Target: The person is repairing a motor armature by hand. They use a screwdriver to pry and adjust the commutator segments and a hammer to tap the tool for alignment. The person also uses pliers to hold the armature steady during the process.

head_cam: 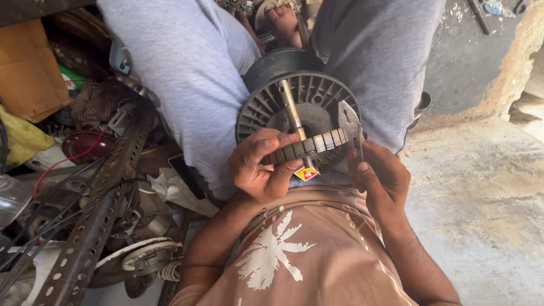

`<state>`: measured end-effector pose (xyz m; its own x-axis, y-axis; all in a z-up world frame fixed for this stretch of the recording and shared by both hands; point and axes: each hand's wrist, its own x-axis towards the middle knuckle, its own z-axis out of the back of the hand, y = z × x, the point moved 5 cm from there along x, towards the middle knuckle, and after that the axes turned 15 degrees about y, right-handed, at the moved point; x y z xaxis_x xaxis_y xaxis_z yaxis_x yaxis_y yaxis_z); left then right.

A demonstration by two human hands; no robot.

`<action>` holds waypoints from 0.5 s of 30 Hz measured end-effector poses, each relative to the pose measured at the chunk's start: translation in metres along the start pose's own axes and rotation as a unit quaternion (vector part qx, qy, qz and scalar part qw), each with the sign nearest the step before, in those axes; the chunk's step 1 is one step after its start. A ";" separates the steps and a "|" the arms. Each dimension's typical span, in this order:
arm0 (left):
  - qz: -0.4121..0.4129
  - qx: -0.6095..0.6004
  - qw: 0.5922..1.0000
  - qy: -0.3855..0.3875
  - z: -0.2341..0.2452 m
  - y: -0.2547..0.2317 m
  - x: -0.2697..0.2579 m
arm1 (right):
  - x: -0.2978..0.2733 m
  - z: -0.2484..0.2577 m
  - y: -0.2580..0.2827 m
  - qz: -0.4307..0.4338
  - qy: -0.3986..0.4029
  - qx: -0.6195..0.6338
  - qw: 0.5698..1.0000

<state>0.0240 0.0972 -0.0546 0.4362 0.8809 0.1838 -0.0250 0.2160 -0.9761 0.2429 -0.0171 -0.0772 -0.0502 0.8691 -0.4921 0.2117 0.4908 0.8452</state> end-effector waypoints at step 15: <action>0.036 -0.021 0.997 0.059 0.011 -0.019 0.029 | -0.011 -0.016 0.015 0.059 0.057 -0.098 0.992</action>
<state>0.0271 0.1237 -0.0294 0.5369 0.8375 0.1015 -0.0234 0.1351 -0.9906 0.2310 -0.0185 -0.0553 -0.1491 0.9172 -0.3694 0.0290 0.3774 0.9256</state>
